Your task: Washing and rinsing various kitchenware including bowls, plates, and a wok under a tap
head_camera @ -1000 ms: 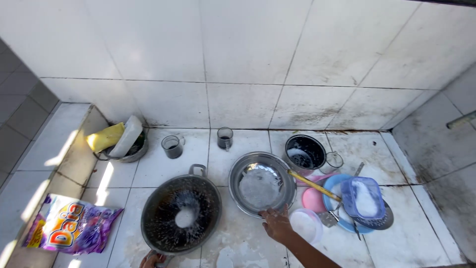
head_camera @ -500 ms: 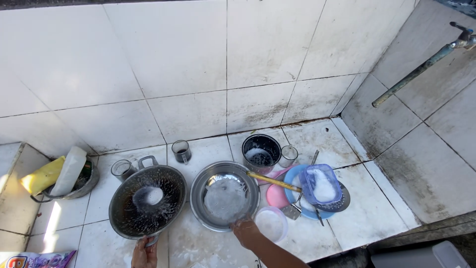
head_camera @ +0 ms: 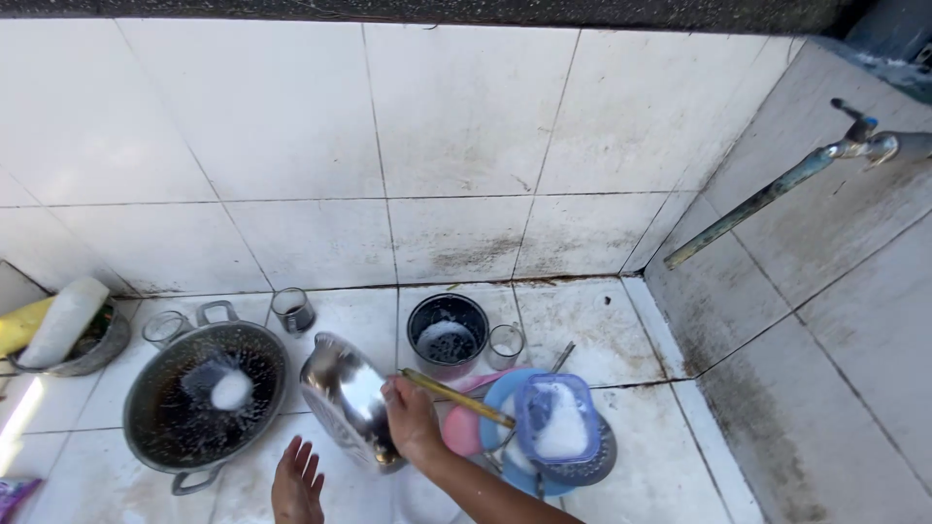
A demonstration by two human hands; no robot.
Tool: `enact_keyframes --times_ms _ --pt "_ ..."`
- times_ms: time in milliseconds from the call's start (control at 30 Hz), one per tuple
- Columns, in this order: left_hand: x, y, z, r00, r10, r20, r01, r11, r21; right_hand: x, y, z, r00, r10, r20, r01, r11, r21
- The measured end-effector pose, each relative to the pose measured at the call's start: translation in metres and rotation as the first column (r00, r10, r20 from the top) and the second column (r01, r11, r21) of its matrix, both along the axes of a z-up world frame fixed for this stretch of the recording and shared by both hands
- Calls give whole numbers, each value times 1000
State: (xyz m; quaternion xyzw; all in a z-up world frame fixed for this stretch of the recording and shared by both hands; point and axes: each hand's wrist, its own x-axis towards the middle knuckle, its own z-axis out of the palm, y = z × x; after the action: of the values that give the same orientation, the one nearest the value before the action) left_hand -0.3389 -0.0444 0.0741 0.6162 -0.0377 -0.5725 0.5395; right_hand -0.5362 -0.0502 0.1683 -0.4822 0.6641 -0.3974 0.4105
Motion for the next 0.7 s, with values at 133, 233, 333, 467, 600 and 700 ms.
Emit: enact_keyframes --times_ms 133,233,333,467,600,700 --pt "-138 -8 94 962 -134 239 190 955 -228 -125 -9 -12 689 -224 689 426 894 -136" --pt "-243 -28 102 789 -204 579 528 707 -470 -225 32 69 478 -378 793 599 801 21" --pt "-357 -24 215 512 -47 857 824 308 -475 -304 43 93 360 -469 806 704 704 96" --pt "-504 -45 336 411 268 871 911 -89 -403 -380 36 66 332 -588 738 696 681 229" --pt "-602 -63 428 -9 530 848 995 -77 59 -407 30 48 200 -603 772 642 676 361" --pt "-633 -84 446 -253 567 784 962 60 267 -411 29 58 177 -629 757 619 669 412"
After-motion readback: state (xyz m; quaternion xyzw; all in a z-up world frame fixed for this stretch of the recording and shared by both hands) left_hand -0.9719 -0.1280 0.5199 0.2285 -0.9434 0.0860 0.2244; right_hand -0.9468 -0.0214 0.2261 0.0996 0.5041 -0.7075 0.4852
